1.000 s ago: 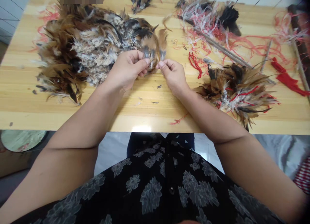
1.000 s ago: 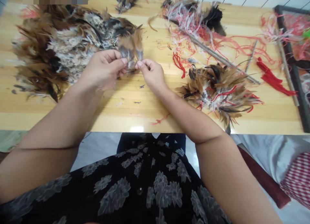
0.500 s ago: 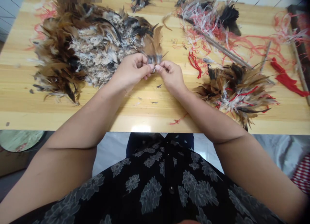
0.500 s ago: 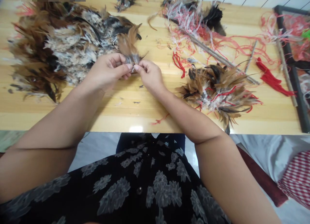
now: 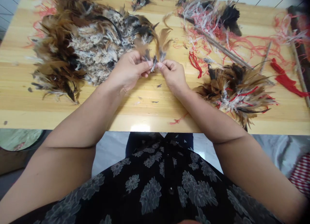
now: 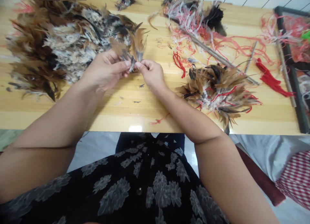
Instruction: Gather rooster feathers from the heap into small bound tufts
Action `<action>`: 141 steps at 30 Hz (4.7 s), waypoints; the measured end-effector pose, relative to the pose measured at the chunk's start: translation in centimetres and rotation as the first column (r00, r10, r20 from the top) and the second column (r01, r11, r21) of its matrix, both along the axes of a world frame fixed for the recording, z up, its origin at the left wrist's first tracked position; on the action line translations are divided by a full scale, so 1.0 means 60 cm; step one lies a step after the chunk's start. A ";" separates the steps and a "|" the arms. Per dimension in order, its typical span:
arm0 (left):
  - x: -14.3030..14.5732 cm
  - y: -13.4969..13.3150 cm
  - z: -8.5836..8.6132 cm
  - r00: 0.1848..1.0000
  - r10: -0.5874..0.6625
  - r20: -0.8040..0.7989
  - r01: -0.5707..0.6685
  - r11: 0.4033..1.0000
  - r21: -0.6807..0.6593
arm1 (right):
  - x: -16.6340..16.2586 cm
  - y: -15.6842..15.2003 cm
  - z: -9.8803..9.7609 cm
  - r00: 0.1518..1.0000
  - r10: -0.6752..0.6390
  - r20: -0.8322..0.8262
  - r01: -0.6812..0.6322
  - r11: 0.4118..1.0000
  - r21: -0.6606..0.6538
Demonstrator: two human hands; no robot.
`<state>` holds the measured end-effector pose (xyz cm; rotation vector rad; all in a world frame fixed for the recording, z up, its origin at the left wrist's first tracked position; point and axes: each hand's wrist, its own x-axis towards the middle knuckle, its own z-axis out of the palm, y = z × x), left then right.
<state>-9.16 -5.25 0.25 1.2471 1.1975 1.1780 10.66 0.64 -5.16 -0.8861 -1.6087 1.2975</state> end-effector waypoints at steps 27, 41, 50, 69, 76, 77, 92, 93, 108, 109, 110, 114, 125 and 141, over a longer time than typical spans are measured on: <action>0.016 -0.001 0.002 0.997 0.066 0.047 -0.070 0.993 0.090 | 0.003 -0.007 0.011 0.992 0.025 0.123 -0.028 0.999 0.029; 0.013 -0.010 0.017 0.999 0.013 0.032 -0.014 0.999 0.039 | 0.002 -0.010 0.022 0.993 0.047 0.111 -0.046 0.999 -0.011; 0.004 -0.001 0.009 1.000 0.003 -0.002 -0.003 0.998 0.064 | -0.002 0.005 0.006 0.990 0.092 0.111 -0.090 0.996 -0.026; 0.016 -0.010 0.021 0.999 0.050 0.017 -0.051 0.998 0.049 | 0.001 0.006 -0.011 0.990 -0.031 0.134 0.022 0.997 0.070; 0.017 -0.012 0.020 0.999 0.031 -0.010 -0.031 1.000 0.006 | 0.002 0.003 -0.008 0.989 0.015 0.149 -0.027 0.996 0.080; 0.015 -0.010 0.018 0.999 0.041 -0.011 -0.041 0.999 0.015 | 0.002 0.001 -0.007 0.988 0.016 0.155 -0.030 0.996 0.090; -0.016 0.025 -0.020 0.998 -0.060 -0.015 0.062 0.990 0.125 | 0.000 0.001 -0.005 0.981 0.121 0.151 -0.140 0.983 0.122; -0.019 0.027 -0.022 0.996 -0.090 -0.013 0.091 0.989 0.118 | 0.001 0.000 -0.004 0.978 0.132 0.159 -0.154 0.979 0.135; -0.008 0.017 -0.021 0.983 -0.121 0.135 0.100 0.983 0.153 | 0.004 0.000 -0.002 0.968 0.187 0.167 -0.213 0.965 0.153; -0.008 0.018 -0.022 0.986 -0.112 0.120 0.093 0.983 0.158 | 0.003 0.002 -0.003 0.972 0.180 0.154 -0.202 0.969 0.145; -0.007 0.018 -0.023 0.989 -0.108 0.105 0.090 0.983 0.159 | 0.003 0.002 -0.004 0.975 0.172 0.140 -0.192 0.972 0.138; -0.009 0.021 -0.023 0.992 -0.114 0.057 0.101 0.978 0.185 | 0.005 0.002 -0.002 0.980 0.169 0.107 -0.181 0.976 0.118; -0.062 0.034 -0.015 0.777 0.262 -0.572 -0.038 0.927 0.373 | 0.015 0.021 -0.005 0.999 -0.002 0.034 0.003 0.999 -0.038; -0.080 0.054 -0.076 0.949 0.132 -0.285 -0.037 0.947 0.318 | 0.009 0.008 -0.013 0.995 -0.042 0.091 0.035 0.997 0.074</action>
